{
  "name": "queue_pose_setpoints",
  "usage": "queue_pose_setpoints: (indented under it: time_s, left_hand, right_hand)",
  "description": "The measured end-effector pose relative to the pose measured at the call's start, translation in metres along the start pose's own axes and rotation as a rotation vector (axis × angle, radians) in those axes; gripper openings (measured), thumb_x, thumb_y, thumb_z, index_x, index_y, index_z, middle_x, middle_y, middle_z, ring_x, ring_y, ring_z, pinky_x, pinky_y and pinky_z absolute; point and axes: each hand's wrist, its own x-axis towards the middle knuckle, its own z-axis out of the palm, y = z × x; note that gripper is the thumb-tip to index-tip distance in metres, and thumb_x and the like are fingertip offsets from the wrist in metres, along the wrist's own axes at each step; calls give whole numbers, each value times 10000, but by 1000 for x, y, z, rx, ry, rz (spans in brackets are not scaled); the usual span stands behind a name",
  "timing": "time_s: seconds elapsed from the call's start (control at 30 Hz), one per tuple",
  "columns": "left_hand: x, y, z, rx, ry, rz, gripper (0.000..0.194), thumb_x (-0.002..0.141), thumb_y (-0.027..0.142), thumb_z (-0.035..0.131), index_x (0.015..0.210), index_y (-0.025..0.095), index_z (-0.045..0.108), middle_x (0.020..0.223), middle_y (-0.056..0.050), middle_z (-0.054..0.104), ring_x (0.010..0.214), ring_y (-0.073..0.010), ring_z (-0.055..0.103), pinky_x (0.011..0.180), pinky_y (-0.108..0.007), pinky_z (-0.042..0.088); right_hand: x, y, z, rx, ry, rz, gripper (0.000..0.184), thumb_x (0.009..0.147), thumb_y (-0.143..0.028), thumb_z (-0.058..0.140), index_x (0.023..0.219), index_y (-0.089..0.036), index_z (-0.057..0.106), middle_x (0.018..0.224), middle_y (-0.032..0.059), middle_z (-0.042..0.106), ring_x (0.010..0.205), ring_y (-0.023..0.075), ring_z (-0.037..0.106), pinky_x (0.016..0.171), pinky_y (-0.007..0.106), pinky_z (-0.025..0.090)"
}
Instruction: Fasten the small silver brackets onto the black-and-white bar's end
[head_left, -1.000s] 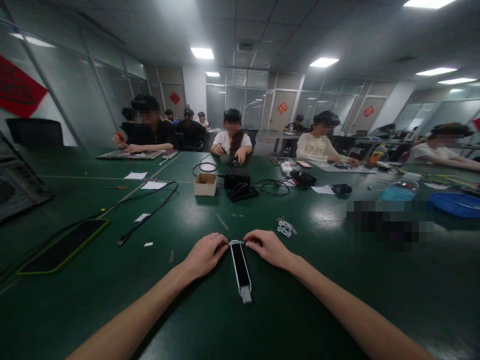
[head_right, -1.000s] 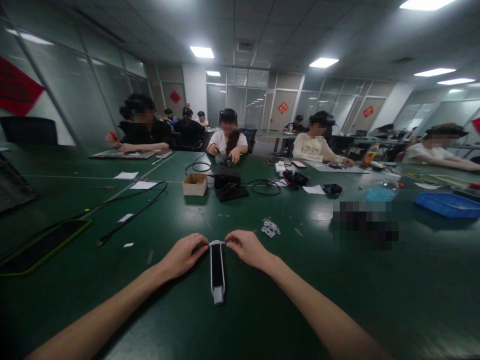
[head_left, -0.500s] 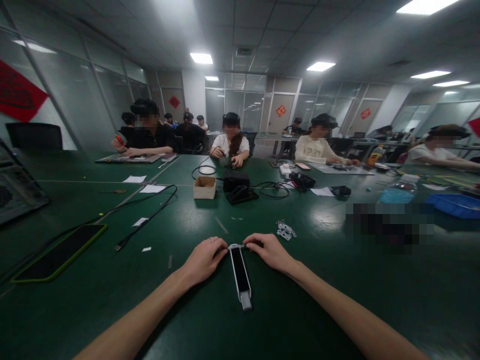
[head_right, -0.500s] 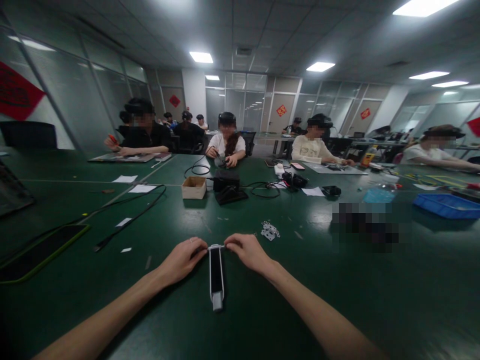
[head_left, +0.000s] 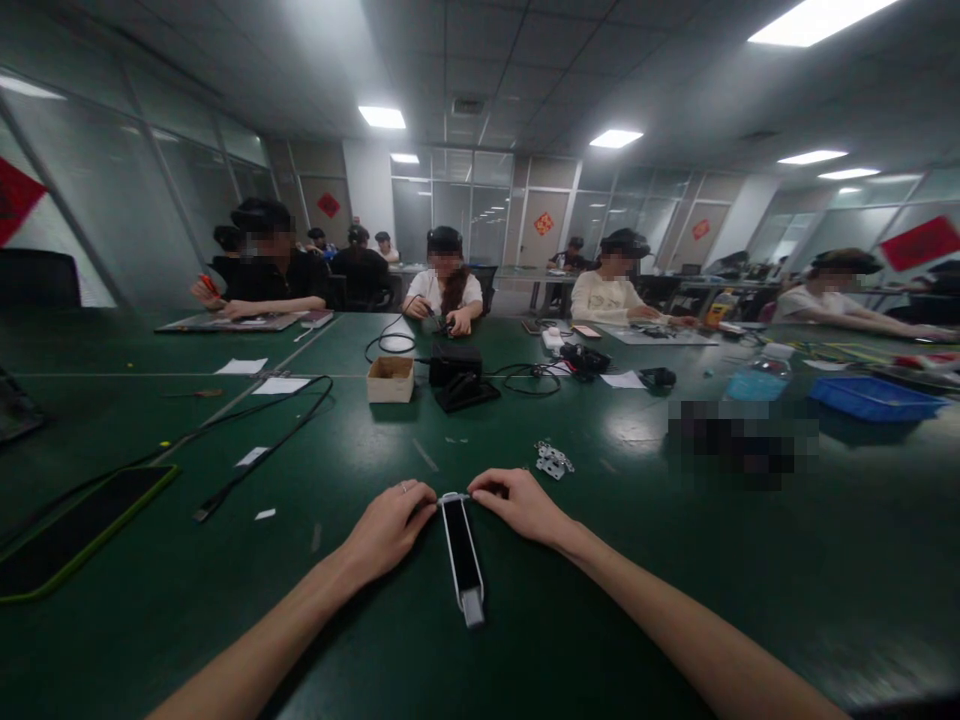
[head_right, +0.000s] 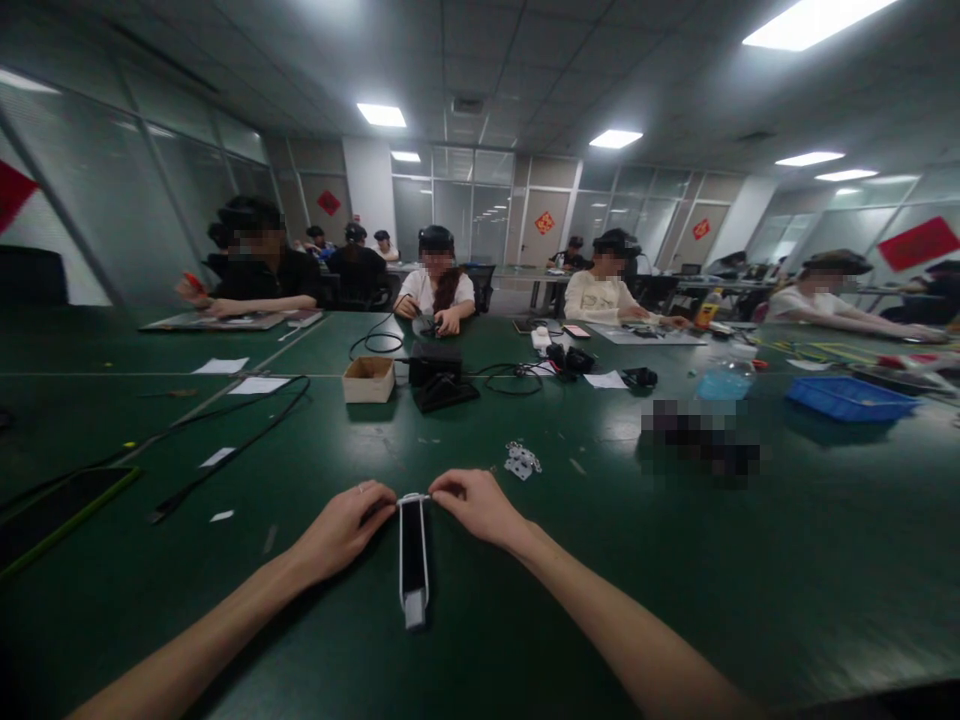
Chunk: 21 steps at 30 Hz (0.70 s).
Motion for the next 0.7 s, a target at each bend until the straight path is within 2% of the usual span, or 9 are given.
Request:
queue_pose_setpoints:
  time_s: [0.27, 0.4, 0.5, 0.6, 0.7]
  left_hand:
    - [0, -1, 1, -5, 8, 0, 159, 907, 224, 417, 900, 189, 571, 877, -40, 618, 806, -186, 578, 733, -308, 453]
    - [0, -1, 1, -4, 6, -5, 157, 908, 228, 415, 888, 187, 566, 871, -39, 613, 797, -185, 578, 719, -301, 448]
    - [1, 2, 1, -1, -1, -17, 149, 901, 222, 420, 871, 189, 561, 856, -34, 610, 790, -182, 575, 710, -293, 446]
    - [1, 4, 0, -1, -8, -26, 156, 904, 226, 416, 873, 186, 563, 855, -38, 606, 791, -184, 571, 713, -298, 446]
    - [1, 4, 0, 0, -12, -25, 160, 911, 230, 411, 880, 188, 562, 858, -37, 601, 787, -184, 570, 711, -299, 445]
  right_hand:
    - [-1, -6, 3, 26, 43, 54, 213, 843, -272, 553, 959, -175, 704, 927, 33, 707, 826, 156, 634, 742, 264, 475]
    - [0, -11, 9, 71, 84, 190, 204, 825, -227, 562, 941, -140, 705, 815, 44, 710, 676, 137, 634, 633, 235, 480]
    - [1, -11, 12, 99, 81, 228, 205, 822, -221, 565, 943, -131, 704, 781, 44, 705, 646, 139, 626, 593, 236, 473]
    - [2, -11, 14, 92, 50, 199, 199, 831, -243, 567, 945, -149, 700, 826, 43, 705, 707, 155, 634, 642, 254, 487]
    - [0, -12, 14, 45, 16, 90, 187, 864, -263, 541, 965, -186, 678, 919, 30, 695, 818, 156, 631, 730, 260, 487]
